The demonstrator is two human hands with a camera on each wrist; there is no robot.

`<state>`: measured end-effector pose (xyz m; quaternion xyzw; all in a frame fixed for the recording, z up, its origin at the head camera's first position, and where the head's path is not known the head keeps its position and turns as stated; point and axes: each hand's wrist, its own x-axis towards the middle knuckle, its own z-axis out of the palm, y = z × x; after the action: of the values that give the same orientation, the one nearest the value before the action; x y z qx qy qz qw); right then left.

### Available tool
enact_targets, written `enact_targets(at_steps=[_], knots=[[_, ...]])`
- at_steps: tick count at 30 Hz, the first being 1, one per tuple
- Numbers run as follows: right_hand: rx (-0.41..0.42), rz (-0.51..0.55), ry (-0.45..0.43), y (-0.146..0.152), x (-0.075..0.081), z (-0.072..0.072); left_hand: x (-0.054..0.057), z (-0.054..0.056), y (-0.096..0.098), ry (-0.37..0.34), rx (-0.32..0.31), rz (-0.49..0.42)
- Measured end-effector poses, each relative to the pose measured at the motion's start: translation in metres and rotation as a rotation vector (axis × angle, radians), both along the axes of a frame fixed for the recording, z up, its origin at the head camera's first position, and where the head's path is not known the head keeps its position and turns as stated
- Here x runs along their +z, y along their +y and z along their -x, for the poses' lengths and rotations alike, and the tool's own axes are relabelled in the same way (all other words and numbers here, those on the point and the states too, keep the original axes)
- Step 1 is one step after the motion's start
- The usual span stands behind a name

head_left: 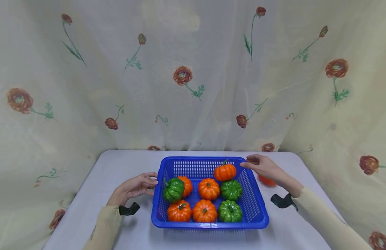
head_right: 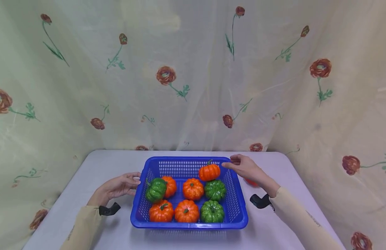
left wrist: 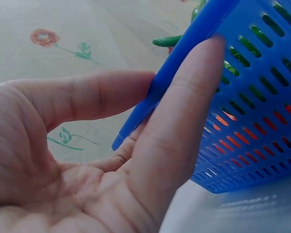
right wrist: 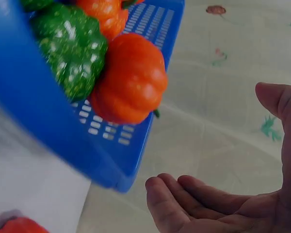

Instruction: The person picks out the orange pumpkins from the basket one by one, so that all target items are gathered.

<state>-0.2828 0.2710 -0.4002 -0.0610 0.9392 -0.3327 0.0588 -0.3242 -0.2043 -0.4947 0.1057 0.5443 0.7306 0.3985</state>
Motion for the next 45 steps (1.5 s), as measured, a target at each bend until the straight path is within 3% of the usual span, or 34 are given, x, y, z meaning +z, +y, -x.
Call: enact_targets(at_steps=[5,12,23,32,45], knots=[[0.041,-0.023,0.015,-0.018,-0.006,0.004,-0.003,-0.003,0.001,-0.005,0.007,0.001],[-0.031,-0.091,-0.033,-0.040,-0.016,0.011,-0.001,-0.003,0.002,-0.006,0.019,0.007],[-0.036,-0.089,-0.070,-0.058,-0.037,0.027,0.000,-0.002,0.001,-0.007,0.027,0.017],[-0.050,0.004,-0.164,-0.062,-0.048,0.035,0.001,-0.003,0.002,-0.003,0.032,0.007],[-0.037,0.061,-0.132,-0.059,-0.052,0.036,-0.003,-0.001,0.000,-0.014,0.028,0.002]])
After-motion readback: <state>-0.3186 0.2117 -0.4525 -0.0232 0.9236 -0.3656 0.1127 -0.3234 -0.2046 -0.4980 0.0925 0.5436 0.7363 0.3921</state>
